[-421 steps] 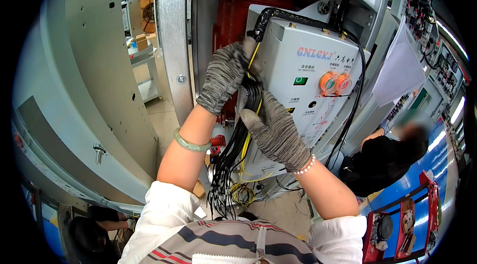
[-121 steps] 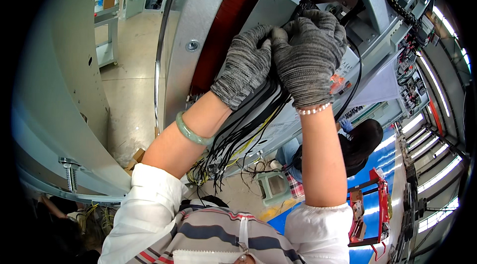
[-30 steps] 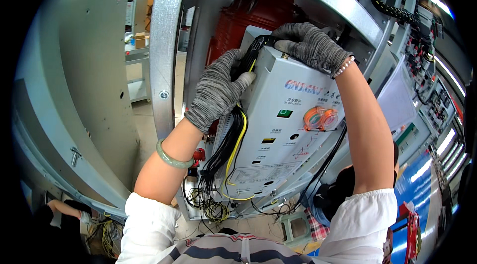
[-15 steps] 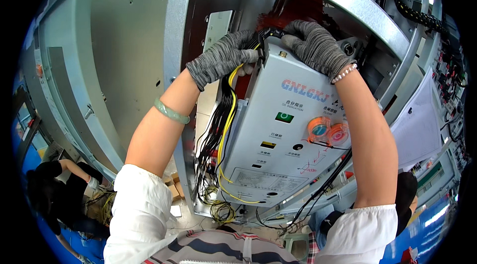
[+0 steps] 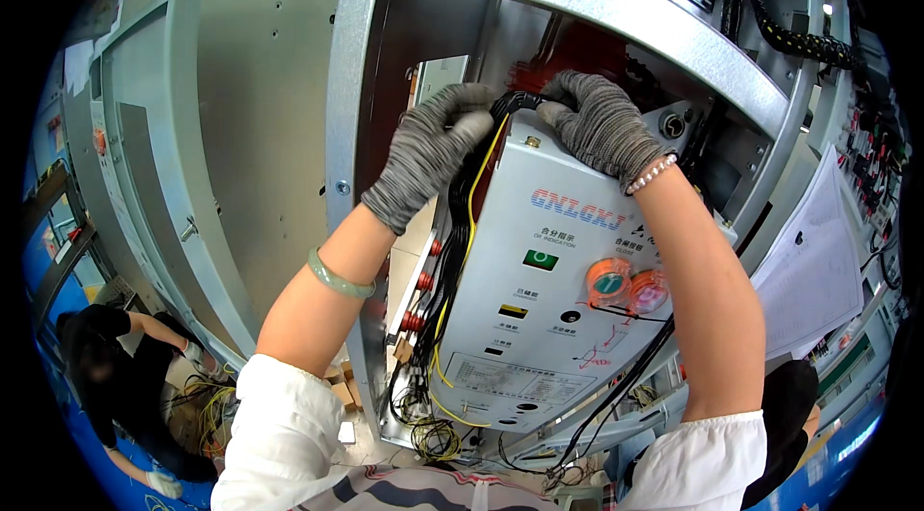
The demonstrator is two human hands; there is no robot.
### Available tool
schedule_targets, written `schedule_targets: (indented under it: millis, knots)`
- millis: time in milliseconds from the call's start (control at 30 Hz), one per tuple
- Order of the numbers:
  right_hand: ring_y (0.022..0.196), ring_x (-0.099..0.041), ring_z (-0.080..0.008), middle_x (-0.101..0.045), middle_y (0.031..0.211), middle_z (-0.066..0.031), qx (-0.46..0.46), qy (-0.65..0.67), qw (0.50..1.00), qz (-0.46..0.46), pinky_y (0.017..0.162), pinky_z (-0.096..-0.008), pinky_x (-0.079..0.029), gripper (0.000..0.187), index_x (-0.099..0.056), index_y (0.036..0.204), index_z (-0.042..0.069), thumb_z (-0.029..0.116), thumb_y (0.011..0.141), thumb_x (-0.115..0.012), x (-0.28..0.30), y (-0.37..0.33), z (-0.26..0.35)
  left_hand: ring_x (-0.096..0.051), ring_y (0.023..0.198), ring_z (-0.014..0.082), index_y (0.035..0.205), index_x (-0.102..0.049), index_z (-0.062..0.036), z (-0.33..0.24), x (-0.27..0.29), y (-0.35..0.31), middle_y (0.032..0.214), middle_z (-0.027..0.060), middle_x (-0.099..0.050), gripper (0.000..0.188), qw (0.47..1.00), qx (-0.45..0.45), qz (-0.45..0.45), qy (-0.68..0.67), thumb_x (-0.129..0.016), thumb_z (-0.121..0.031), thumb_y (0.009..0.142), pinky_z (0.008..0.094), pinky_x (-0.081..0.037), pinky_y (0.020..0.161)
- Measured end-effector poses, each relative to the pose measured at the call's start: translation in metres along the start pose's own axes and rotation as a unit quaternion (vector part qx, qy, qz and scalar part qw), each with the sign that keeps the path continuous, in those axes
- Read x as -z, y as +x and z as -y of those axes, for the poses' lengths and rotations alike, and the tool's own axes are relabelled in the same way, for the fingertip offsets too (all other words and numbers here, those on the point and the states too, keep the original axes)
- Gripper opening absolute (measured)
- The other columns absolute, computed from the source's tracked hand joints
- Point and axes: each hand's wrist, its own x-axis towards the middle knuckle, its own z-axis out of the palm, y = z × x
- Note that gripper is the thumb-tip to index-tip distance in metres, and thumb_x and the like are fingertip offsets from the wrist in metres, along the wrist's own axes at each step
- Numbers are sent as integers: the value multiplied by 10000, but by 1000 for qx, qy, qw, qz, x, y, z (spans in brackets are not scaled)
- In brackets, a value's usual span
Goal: The person organizes and secures a bundle of black and yellow wires inside an electrical cabinet using a black cable tie. They repeatedly adjust the wire bundle and tighten the tie to keep the wires neat and contained.
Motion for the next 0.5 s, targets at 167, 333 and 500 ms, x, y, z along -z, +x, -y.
schedule_targets:
  millis: [167, 333, 500]
  knots:
    - [930, -645, -307, -669, 988, -185, -14, 1, 1000, 3, 874, -386, -489, 302, -657, 1047, 28, 266, 872, -591, 0, 1, 0, -598, 979, 190, 1210, -566, -24, -14, -8, 10, 1045, 124, -637, 434, 914, -62, 37, 399, -672, -199, 826, 325, -474, 921]
    - [914, -654, -279, -669, 969, -185, -6, 8, 1000, -8, 846, -364, -499, 268, -644, 1056, 22, 213, 869, -617, -3, 2, -1, -603, 963, 174, 1148, -571, 29, -22, 4, 30, 1010, 132, -641, 452, 947, 77, 161, 269, -691, -223, 793, 301, -482, 891]
    - [941, -644, -306, -665, 1012, -189, -28, 24, 999, 24, 878, -376, -489, 318, -653, 1061, 26, 263, 853, -612, -3, 3, -4, -605, 893, 142, 1124, -570, 17, -9, 16, 37, 927, 95, -622, 406, 942, 229, 238, -59, -672, -98, 748, 303, -502, 851]
